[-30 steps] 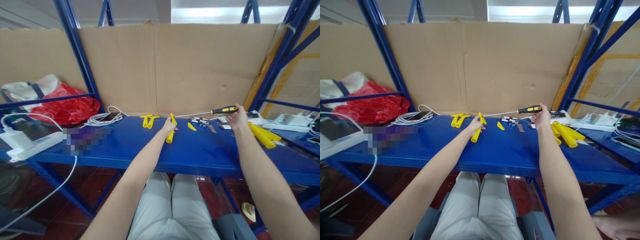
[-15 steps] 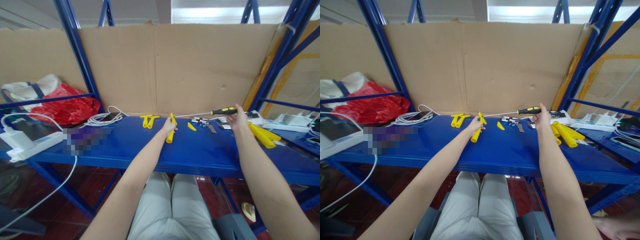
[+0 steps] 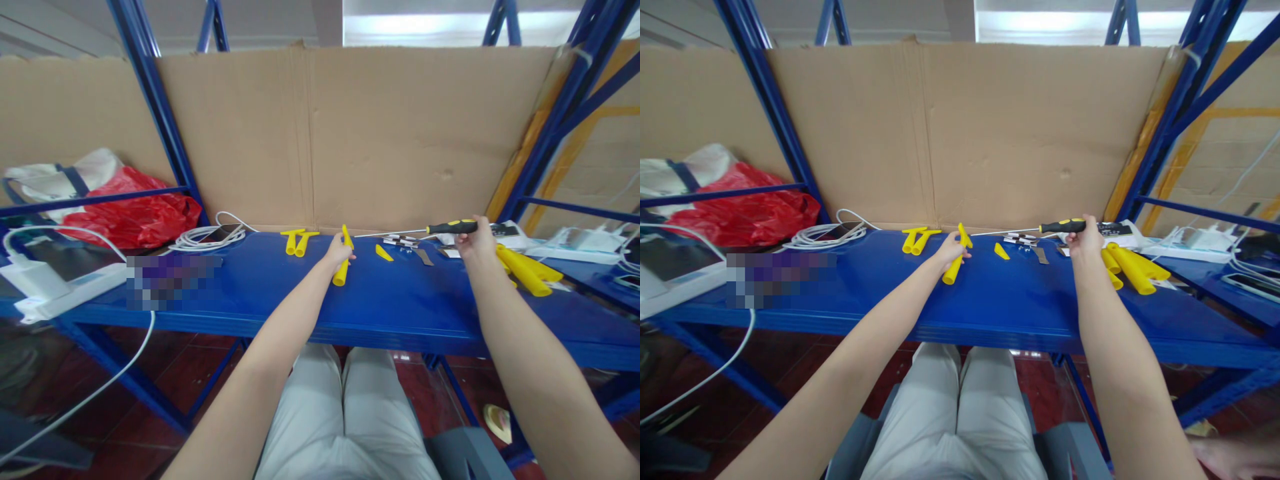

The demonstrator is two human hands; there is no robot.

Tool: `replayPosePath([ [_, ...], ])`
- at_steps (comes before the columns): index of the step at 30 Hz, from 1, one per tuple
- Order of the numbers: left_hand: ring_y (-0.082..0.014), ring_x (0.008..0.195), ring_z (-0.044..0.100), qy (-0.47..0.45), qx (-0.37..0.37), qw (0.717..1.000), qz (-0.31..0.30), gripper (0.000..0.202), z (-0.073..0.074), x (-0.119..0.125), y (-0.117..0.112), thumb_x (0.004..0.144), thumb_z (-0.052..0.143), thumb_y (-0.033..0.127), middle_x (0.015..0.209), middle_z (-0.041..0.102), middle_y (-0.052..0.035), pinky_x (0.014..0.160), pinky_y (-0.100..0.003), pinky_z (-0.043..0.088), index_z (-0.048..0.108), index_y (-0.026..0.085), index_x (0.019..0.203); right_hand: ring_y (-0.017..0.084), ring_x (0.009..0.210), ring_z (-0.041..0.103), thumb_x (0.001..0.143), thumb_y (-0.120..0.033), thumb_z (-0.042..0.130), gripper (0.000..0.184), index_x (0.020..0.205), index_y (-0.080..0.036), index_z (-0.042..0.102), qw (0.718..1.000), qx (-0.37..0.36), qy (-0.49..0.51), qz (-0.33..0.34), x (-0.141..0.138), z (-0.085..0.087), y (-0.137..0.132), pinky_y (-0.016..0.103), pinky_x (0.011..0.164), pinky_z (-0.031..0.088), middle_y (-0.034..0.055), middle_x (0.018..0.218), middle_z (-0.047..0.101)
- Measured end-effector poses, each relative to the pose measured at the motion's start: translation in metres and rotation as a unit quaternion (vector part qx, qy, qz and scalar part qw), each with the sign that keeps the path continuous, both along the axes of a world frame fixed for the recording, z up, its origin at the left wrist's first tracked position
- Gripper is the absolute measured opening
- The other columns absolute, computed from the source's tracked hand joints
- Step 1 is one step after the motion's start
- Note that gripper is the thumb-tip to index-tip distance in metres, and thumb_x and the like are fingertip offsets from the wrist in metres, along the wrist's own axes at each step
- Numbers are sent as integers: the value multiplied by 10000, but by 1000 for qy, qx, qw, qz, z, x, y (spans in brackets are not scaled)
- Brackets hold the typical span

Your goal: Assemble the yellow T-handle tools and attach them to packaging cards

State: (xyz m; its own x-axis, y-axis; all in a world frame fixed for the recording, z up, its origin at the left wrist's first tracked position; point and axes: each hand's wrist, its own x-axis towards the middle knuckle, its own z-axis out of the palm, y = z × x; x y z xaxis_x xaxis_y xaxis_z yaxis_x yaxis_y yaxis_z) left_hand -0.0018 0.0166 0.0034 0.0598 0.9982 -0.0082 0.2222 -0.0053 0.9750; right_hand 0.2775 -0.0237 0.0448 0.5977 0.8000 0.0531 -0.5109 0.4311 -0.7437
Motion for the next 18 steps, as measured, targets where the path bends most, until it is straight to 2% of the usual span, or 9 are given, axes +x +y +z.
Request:
replayPosePath([
  [2,-82,593,641,-6,1,1000,13,655,0,-1,1,768,513,-12,1151,633,-95,431,-147,394,369,235,1357,37,295,271,862,-148,471,238,676,-223,343,996,-32,34,-77,-7,3,-4,128,242,200,-82,437,411],
  [4,-74,591,635,-5,1,1000,27,658,1,-2,1,768,511,-10,1177,620,-97,428,-142,393,361,237,1359,29,301,266,855,-134,487,247,667,-213,348,993,-43,39,-100,-13,6,-8,125,254,198,-81,445,415],
  [11,-72,599,630,-6,5,997,73,638,1,-1,3,758,512,-14,1197,604,-102,431,-147,398,402,218,1342,32,314,236,857,-112,481,287,622,-207,345,996,-58,5,-70,-26,10,-15,136,252,189,-71,418,401],
  [18,-134,683,656,16,21,997,79,632,-2,-4,14,737,520,-12,1047,666,-100,484,-179,447,485,170,1342,42,303,230,867,-116,450,274,638,-218,338,997,-73,-13,-16,-22,6,-11,138,250,198,-71,415,388],
])
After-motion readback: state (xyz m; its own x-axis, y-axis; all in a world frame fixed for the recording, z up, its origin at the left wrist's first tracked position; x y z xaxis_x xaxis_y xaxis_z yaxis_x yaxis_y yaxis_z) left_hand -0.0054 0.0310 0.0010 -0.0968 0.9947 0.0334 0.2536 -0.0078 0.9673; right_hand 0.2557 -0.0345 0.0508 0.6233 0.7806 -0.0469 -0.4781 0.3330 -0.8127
